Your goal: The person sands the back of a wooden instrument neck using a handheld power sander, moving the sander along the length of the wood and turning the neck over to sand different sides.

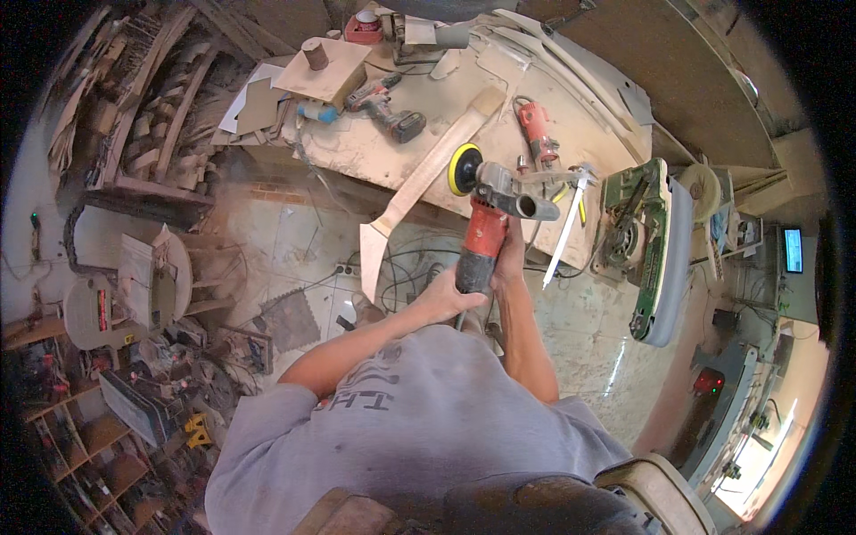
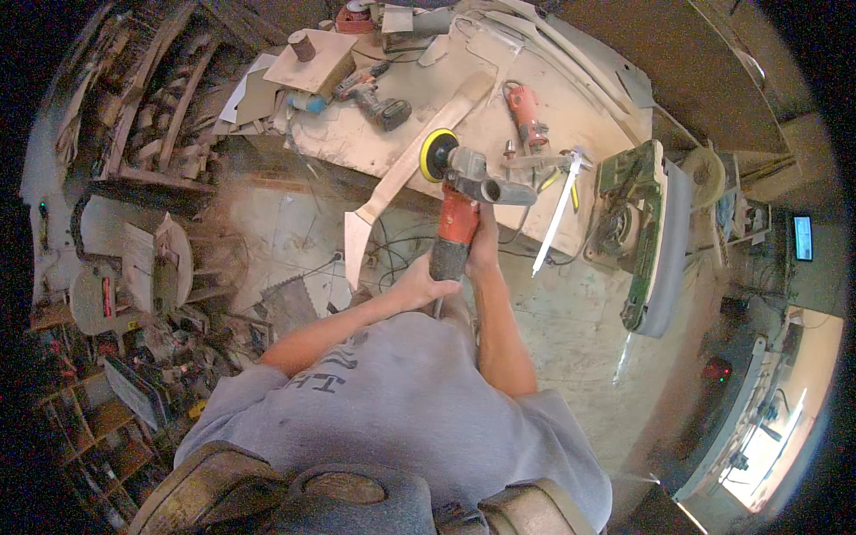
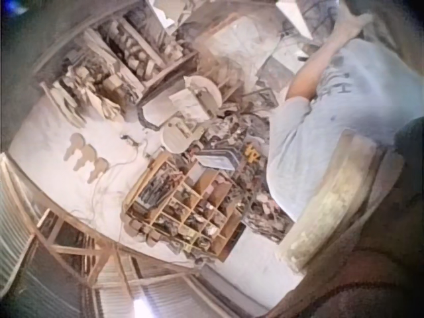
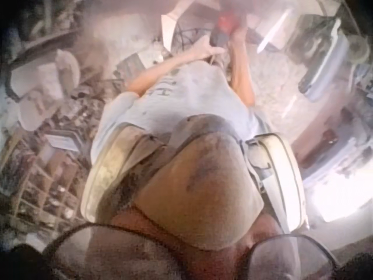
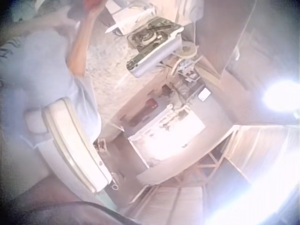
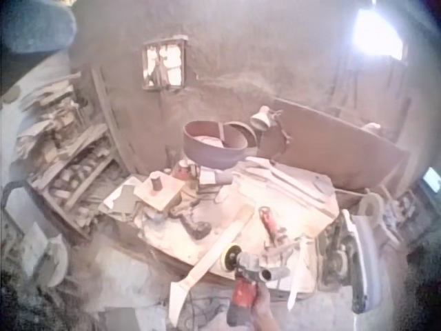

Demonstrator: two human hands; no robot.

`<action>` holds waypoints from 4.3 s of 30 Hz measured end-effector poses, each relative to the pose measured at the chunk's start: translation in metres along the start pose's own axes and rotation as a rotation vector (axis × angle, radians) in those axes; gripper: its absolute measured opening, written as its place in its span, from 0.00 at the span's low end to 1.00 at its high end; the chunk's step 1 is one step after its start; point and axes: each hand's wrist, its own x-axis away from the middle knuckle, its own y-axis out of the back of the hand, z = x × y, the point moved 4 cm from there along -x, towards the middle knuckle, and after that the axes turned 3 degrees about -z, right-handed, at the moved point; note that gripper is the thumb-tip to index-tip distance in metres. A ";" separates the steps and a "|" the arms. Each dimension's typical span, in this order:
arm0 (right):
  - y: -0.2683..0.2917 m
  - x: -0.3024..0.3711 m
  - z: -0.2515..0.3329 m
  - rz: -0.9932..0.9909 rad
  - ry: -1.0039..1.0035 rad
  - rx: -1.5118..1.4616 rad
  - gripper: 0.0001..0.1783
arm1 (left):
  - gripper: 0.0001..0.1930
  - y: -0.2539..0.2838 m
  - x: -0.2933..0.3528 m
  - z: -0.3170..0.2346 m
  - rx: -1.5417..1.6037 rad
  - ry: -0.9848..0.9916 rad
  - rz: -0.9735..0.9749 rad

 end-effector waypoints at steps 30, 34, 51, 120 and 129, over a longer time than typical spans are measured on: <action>-0.036 0.035 0.029 -0.164 0.305 0.470 0.25 | 0.40 0.081 -0.005 0.008 -0.233 0.020 -0.188; -0.027 0.044 0.049 -0.173 0.303 0.760 0.23 | 0.33 0.198 0.024 0.101 -0.727 -0.067 -1.000; -0.053 0.047 -0.022 0.101 0.120 1.531 0.37 | 0.20 0.187 0.091 0.127 -0.427 0.143 -0.715; -0.050 -0.115 0.055 0.141 0.237 1.987 0.39 | 0.21 0.145 0.135 0.117 -0.203 0.128 -0.785; -0.042 -0.137 0.078 0.031 0.221 1.941 0.34 | 0.22 0.141 0.133 0.107 -0.117 0.246 -0.755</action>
